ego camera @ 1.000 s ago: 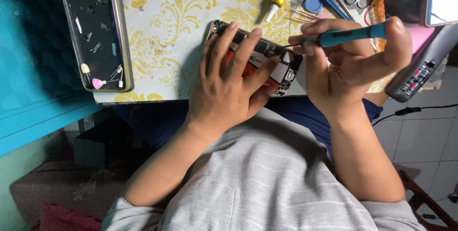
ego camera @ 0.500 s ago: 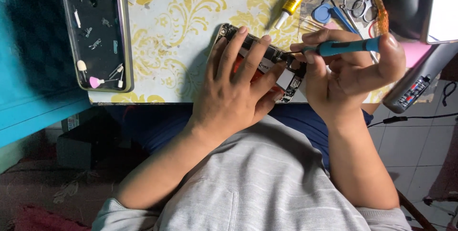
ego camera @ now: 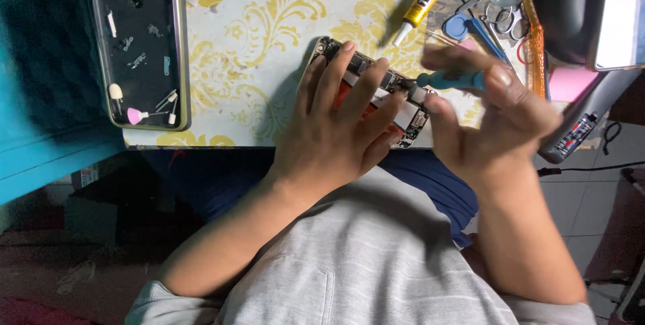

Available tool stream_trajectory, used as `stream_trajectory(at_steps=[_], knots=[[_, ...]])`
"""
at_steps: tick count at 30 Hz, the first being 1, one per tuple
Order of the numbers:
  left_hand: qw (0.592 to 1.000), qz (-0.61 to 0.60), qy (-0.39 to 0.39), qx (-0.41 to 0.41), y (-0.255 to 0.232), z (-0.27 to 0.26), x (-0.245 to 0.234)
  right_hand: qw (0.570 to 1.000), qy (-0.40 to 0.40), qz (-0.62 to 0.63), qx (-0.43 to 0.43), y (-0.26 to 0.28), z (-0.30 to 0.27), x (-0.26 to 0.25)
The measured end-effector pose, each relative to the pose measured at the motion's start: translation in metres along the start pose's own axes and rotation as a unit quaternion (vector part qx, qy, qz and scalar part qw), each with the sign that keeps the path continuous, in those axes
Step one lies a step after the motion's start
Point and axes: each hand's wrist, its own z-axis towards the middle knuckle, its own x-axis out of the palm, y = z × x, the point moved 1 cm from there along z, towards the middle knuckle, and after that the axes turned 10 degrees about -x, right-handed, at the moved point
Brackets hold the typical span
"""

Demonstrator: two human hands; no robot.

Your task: The person uses a blue-handled screwdriver to unscrew and remove components from the internal frame of a disassembled smartphone. They manipulate the battery and circuit board area, occasionally using tweezers to adjust small parts.

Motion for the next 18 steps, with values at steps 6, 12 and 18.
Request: stream_trajectory(at_steps=[6, 12, 18], knots=[[0.999, 0.033, 0.009, 0.013, 0.001, -0.003, 0.002, 0.878, 0.297, -0.371, 0.056, 0.039, 0.040, -0.049], [0.997, 0.050, -0.032, 0.059, 0.001, -0.002, 0.005, 0.689, 0.485, -0.534, 0.070, 0.021, 0.059, -0.054], [0.995, 0.061, -0.039, 0.065, 0.003, -0.005, 0.010, 0.609, 0.544, -0.576, -0.014, 0.006, 0.062, -0.059]])
